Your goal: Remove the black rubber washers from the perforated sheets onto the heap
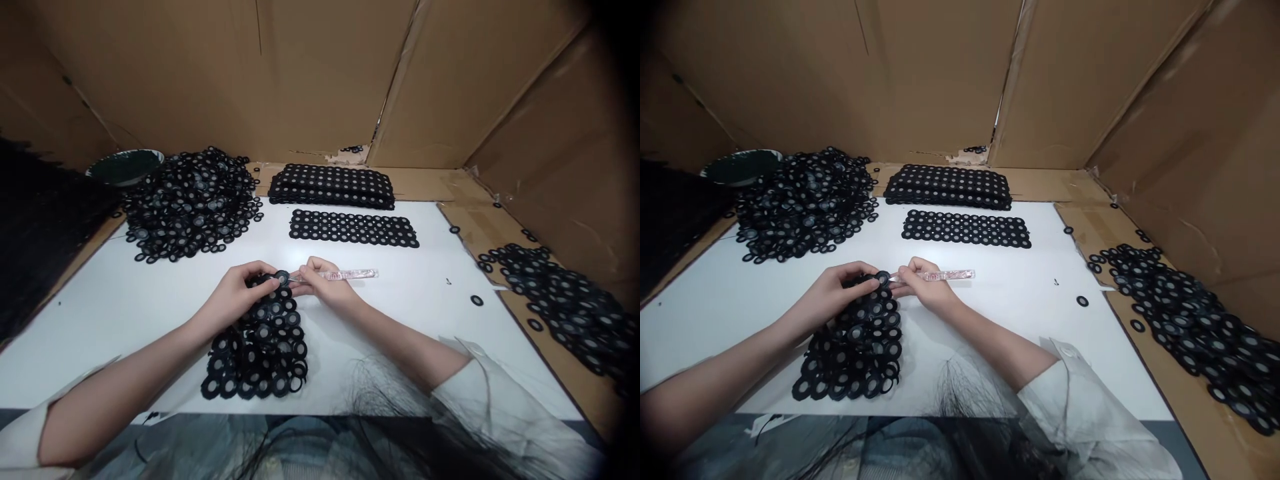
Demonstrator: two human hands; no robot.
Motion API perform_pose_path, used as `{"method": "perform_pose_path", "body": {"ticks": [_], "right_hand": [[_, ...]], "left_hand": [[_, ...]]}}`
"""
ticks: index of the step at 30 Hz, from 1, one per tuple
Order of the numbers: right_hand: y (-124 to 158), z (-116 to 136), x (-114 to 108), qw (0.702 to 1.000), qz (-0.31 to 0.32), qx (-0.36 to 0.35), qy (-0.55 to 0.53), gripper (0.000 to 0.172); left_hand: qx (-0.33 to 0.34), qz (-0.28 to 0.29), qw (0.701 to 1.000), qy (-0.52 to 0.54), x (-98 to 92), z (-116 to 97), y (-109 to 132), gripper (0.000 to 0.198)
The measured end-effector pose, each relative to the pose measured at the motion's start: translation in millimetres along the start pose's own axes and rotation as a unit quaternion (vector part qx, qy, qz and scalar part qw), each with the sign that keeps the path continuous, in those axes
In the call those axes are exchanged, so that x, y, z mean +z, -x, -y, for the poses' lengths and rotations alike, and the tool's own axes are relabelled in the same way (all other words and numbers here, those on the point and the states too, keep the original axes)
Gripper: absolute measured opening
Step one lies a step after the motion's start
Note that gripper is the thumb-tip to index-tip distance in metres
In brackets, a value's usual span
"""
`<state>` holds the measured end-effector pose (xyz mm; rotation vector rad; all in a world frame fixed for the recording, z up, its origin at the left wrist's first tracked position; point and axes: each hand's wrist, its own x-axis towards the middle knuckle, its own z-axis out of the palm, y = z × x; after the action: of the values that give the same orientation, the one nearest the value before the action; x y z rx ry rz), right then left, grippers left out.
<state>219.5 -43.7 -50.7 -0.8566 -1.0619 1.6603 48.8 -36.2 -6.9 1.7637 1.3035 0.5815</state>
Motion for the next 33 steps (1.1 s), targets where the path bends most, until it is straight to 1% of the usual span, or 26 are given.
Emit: {"method": "perform_pose_path", "body": {"ticks": [3,5,7,11,15,17,19,21,22,23,24,25,27,28,29,30,31,33], "right_hand": [[1,-1,3,1.000,-0.005,-0.017,0.019,0.024],[3,0,5,0.997,-0.010,-0.042,0.058,0.023],[6,1,8,0.990,-0.024,-0.066,0.119,0.021],[9,2,13,0.955,-0.040,-0.096,0.279,0.021],[5,4,14,0.918,-0.048,-0.135,0.369,0.020],[3,7,12,0.914,-0.063,-0.140,0.376,0.019],[2,13,6,0.929,-0.067,-0.122,0.343,0.018],[4,20,-5,0.942,-0.068,-0.113,0.308,0.016],[5,24,-11,0.937,-0.077,-0.126,0.318,0.015],[6,27,-19,0.917,-0.103,-0.152,0.355,0.015],[6,30,-27,0.881,-0.124,-0.180,0.419,0.016],[6,31,-34,0.834,-0.126,-0.201,0.498,0.016],[4,32,-49,0.728,-0.116,-0.223,0.637,0.016],[3,31,-55,0.687,-0.111,-0.221,0.683,0.015],[1,29,-60,0.659,-0.107,-0.214,0.713,0.014],[-1,28,-63,0.641,-0.102,-0.203,0.733,0.017],[-1,28,-64,0.631,-0.102,-0.193,0.744,0.022],[-1,29,-62,0.627,-0.119,-0.191,0.746,0.036]], "left_hand": [[-0.030,-0.001,0.999,0.020,1.2,-1,1,0.026],[-0.044,-0.003,0.999,0.030,2.9,-3,3,0.025],[-0.048,0.006,0.998,0.042,5.0,-5,6,0.025],[-0.044,0.037,0.996,0.064,7.8,-10,14,0.023],[-0.045,0.053,0.992,0.104,6.1,-13,16,0.021],[-0.055,0.064,0.990,0.112,4.1,-14,15,0.021],[-0.055,0.067,0.992,0.093,2.2,-14,13,0.018],[-0.034,0.050,0.997,0.055,1.0,-13,11,0.015],[-0.017,0.033,0.999,0.037,0.7,-12,11,0.014],[0.002,0.013,1.000,0.022,0.4,-11,11,0.014],[0.021,-0.008,1.000,0.009,0.1,-10,11,0.015],[0.038,-0.029,0.999,-0.005,-0.2,-9,12,0.016],[0.065,-0.065,0.995,-0.032,-1.1,-8,14,0.020],[0.073,-0.075,0.993,-0.045,-1.7,-8,15,0.021],[0.079,-0.082,0.992,-0.055,-2.4,-9,16,0.021],[0.086,-0.087,0.991,-0.061,-3.1,-9,17,0.020],[0.092,-0.089,0.990,-0.064,-3.7,-10,17,0.019],[0.098,-0.089,0.989,-0.066,-4.5,-12,18,0.017]]}}
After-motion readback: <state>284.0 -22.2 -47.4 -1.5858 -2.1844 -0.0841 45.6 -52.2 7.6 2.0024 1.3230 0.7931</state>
